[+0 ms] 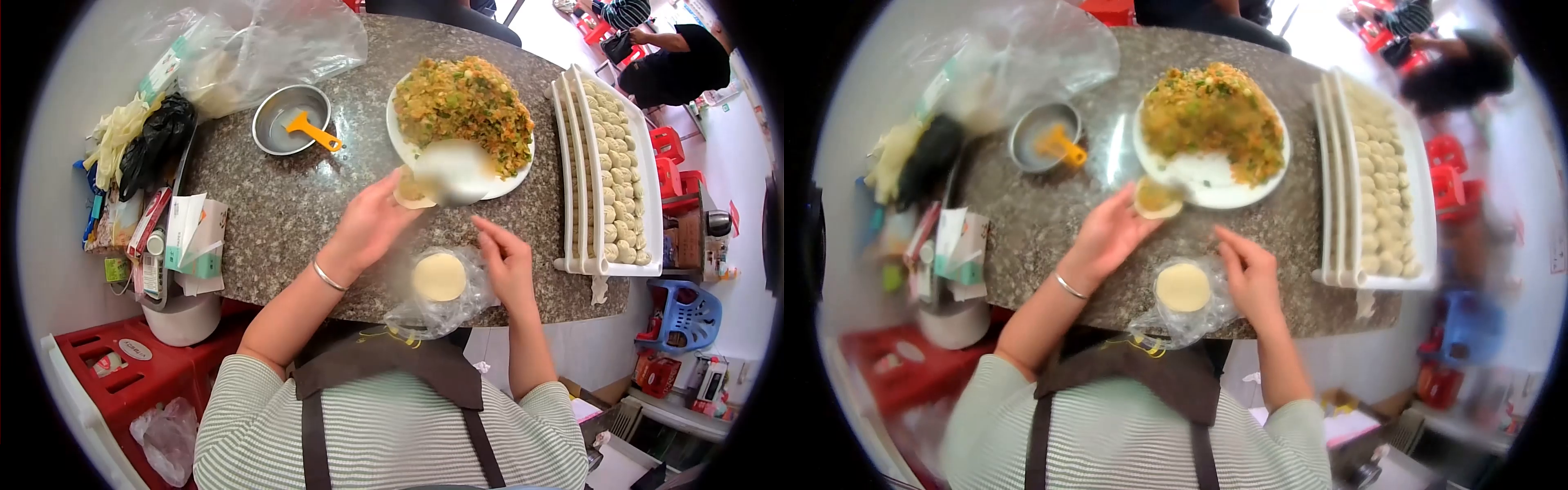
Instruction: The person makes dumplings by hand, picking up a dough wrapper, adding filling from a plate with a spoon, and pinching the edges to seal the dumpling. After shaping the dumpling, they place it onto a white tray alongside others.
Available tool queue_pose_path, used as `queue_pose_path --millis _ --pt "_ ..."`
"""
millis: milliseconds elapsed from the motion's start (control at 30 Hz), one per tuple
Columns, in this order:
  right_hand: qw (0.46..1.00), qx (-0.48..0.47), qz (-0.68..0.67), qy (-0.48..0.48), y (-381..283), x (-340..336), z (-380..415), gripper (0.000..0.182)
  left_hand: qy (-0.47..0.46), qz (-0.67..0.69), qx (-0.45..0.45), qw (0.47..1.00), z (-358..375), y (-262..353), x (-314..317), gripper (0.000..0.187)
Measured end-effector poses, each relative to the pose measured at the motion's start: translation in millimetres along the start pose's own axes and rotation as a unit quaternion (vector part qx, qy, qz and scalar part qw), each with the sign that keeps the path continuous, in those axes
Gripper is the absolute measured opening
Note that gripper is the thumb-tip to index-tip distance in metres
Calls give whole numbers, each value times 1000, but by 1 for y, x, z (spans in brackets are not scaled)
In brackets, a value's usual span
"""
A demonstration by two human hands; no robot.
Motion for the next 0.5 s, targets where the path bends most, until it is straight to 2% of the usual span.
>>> queue_pose_path --millis 67,133,200,267,300,333,367,400,433,467,500 --pt "995 17 17 98 14 -7 -2 28 0 -35 18 999 -1 -2 3 44" --pt "995 32 24 87 10 0 4 29 4 -33 24 999 -2 -6 1 43" --pt "998 48 -50 1 1 19 12 28 13 -30 32 999 1 -7 -1 43" --pt "998 33 -55 -2 -8 18 13 29 25 -42 36 998 4 -6 -4 43" --pt "1000 -19 16 -4 -14 15 12 29 27 -43 40 998 6 -4 -5 43" --pt "994 -76 83 -8 -21 13 8 30 -17 -173 84 981 8 2 -1 41" --pt "993 -87 74 -15 -22 10 8 30 -55 -304 129 942 12 11 3 40" --pt "993 -89 83 -7 -20 6 7 30 -42 -316 145 937 13 19 3 40" --pt "991 -97 90 0 -18 4 3 31 -6 -197 94 976 7 19 2 42" --pt "995 -86 26 39 -12 1 -1 31 25 -70 45 996 3 18 2 44" --pt "994 -69 -35 78 -4 -4 -6 31 15 -112 67 991 2 22 7 47"
Point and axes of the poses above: each hand's wrist, its own z-axis away from the middle knuckle, its own x-axis out of the palm, y = z × x, the point moved 5 cm from there along -z, towards the middle knuckle, and after that the axes turned 1 degree about x, right-handed, at the moved point
